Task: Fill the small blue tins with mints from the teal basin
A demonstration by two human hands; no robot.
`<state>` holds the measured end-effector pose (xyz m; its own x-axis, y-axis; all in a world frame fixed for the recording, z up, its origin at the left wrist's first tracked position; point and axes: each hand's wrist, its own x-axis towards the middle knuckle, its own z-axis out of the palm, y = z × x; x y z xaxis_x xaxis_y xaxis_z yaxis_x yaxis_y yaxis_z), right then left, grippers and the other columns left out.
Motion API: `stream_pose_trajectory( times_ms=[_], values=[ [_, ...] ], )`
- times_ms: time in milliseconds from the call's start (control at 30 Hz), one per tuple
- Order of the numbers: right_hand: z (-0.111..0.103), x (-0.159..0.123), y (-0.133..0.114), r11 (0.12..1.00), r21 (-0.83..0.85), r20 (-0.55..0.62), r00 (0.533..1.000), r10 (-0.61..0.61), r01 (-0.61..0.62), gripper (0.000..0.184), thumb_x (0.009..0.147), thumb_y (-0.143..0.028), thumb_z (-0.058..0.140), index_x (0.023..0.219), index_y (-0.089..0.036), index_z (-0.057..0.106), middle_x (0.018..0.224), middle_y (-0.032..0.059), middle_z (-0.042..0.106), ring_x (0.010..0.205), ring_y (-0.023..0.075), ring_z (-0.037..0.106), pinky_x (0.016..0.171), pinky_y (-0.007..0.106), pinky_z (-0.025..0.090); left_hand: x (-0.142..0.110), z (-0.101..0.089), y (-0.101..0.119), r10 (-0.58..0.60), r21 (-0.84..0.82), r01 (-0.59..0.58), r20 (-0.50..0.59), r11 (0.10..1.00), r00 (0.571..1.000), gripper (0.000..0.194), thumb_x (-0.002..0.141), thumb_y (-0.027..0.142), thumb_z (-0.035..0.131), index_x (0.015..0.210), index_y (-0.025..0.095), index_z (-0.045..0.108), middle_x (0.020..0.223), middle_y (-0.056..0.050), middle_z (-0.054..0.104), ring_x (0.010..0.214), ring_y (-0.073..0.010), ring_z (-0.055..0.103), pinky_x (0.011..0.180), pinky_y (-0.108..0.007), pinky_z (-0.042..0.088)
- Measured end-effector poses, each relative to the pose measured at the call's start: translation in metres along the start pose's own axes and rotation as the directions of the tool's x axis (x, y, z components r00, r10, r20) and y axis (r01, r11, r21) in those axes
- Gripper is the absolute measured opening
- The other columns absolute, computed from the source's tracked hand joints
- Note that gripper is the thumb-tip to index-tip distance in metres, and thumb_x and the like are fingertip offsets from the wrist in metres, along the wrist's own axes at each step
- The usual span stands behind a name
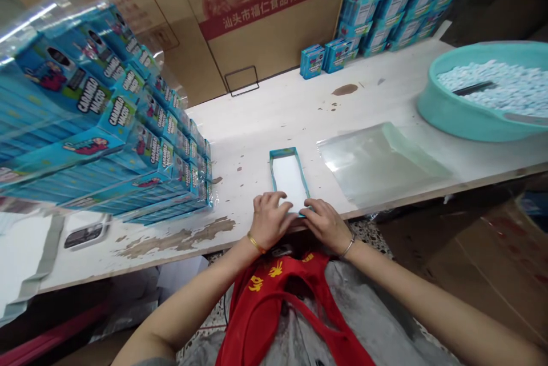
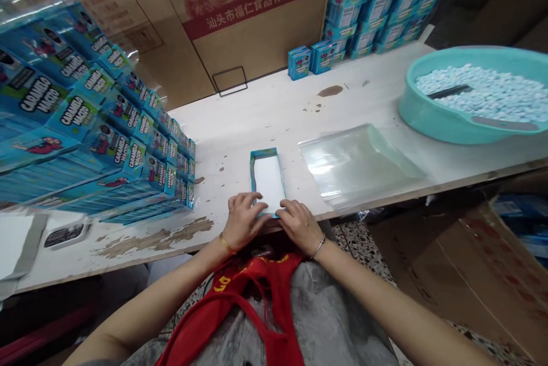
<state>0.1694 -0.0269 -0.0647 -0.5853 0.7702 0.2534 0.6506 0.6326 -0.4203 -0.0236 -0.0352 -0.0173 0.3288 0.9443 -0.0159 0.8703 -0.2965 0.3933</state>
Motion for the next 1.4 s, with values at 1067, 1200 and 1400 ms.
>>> stream_pose_trajectory(
  times_ms=[1067, 1200, 1400],
  values=[
    [-0.021, 0.117, 0.124, 0.746, 0.338, -0.187, 0.736, 0.650, -0.573, 0.047, 0.084, -0.020, 0.036, 0.130, -0.016, 0.047, 0.125, 0.0127, 0.061, 0.112, 0.0238, 0.061, 0.091, 0.038, 0.053, 0.267, -0.087, -0.056, 0.139, -0.152, -0.186, -0.275, 0.971, 0.951, 0.054, 0.084, 0.045, 0.057, 0.131, 0.020, 0.045, 0.125, -0.015, 0.051, 0.117, -0.0269, 0.048, 0.100, -0.044, 0.041],
    [-0.022, 0.141, 0.178, 0.715, 0.266, -0.268, 0.663, 0.699, -0.646, 0.049, 0.083, -0.017, 0.036, 0.130, -0.020, 0.049, 0.117, 0.0106, 0.066, 0.098, 0.0236, 0.068, 0.075, 0.034, 0.058, 0.419, -0.076, -0.098, 0.047, 0.050, -0.038, -0.208, 0.998, 0.977, 0.074, 0.072, 0.042, 0.071, 0.134, 0.017, 0.040, 0.133, -0.017, 0.046, 0.124, -0.0312, 0.042, 0.102, -0.046, 0.037],
    [-0.006, 0.155, 0.242, 0.728, 0.213, -0.284, 0.671, 0.684, -0.652, 0.051, 0.085, -0.018, 0.040, 0.135, -0.023, 0.045, 0.123, 0.0086, 0.064, 0.103, 0.0219, 0.066, 0.078, 0.030, 0.059, 0.570, -0.041, -0.123, -0.097, 0.251, 0.117, -0.092, 0.961, 0.991, 0.102, 0.063, 0.058, 0.071, 0.145, 0.021, 0.022, 0.153, -0.019, 0.022, 0.141, -0.0345, 0.017, 0.109, -0.052, 0.023]
  ],
)
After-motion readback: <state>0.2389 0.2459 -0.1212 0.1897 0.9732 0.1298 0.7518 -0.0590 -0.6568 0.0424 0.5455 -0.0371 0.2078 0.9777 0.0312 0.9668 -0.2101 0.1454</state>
